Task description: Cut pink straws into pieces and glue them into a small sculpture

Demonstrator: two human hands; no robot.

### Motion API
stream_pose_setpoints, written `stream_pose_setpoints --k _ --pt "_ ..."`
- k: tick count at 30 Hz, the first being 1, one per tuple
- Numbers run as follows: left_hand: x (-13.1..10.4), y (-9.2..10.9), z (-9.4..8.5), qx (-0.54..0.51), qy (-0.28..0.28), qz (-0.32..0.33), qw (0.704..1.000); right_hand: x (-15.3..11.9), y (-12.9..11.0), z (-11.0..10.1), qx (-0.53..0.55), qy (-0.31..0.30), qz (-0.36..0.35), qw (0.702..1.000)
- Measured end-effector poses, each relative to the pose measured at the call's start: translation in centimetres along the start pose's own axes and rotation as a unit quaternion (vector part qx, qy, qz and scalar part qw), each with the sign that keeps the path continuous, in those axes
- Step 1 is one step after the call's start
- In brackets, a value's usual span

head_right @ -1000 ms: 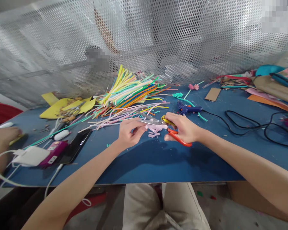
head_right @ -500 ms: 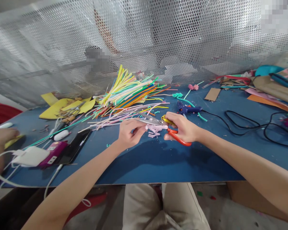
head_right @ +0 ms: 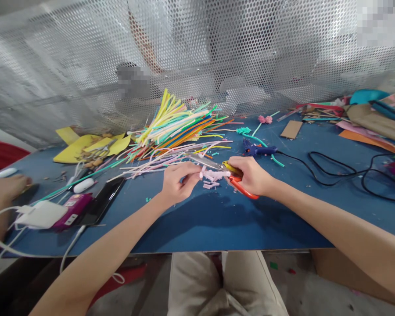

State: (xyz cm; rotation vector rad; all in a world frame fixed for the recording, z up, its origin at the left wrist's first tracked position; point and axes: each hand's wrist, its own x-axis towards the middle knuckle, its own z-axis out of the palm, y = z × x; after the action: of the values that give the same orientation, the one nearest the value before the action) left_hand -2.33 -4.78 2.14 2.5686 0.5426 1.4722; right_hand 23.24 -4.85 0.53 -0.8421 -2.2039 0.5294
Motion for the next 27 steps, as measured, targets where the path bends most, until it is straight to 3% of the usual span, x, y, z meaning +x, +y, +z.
stream_pose_setpoints --k 5,9,14,18,23,27 --pt "-0.2 -0.2 0.1 0.019 0.002 -0.016 1.000 -0.1 0.0 0.2 0.010 0.059 0.048 0.997" --pt "-0.3 -0.3 0.1 0.083 -0.007 -0.040 0.996 0.2 0.0 -0.2 0.083 0.097 0.119 0.985" --pt "-0.2 -1.1 0.3 0.177 -0.025 -0.073 0.981 0.5 1.2 -0.1 0.223 0.130 0.187 0.948" --pt "-0.4 -2.0 0.6 0.213 -0.052 -0.113 0.969 0.7 2.0 0.4 0.325 0.143 0.188 0.916" --pt "-0.6 -2.5 0.7 0.211 -0.080 -0.138 0.964 0.7 1.7 0.7 0.304 0.111 0.146 0.935" --pt "-0.6 -2.6 0.7 0.204 -0.098 -0.141 0.964 0.8 1.2 0.4 0.261 0.126 0.146 0.946"
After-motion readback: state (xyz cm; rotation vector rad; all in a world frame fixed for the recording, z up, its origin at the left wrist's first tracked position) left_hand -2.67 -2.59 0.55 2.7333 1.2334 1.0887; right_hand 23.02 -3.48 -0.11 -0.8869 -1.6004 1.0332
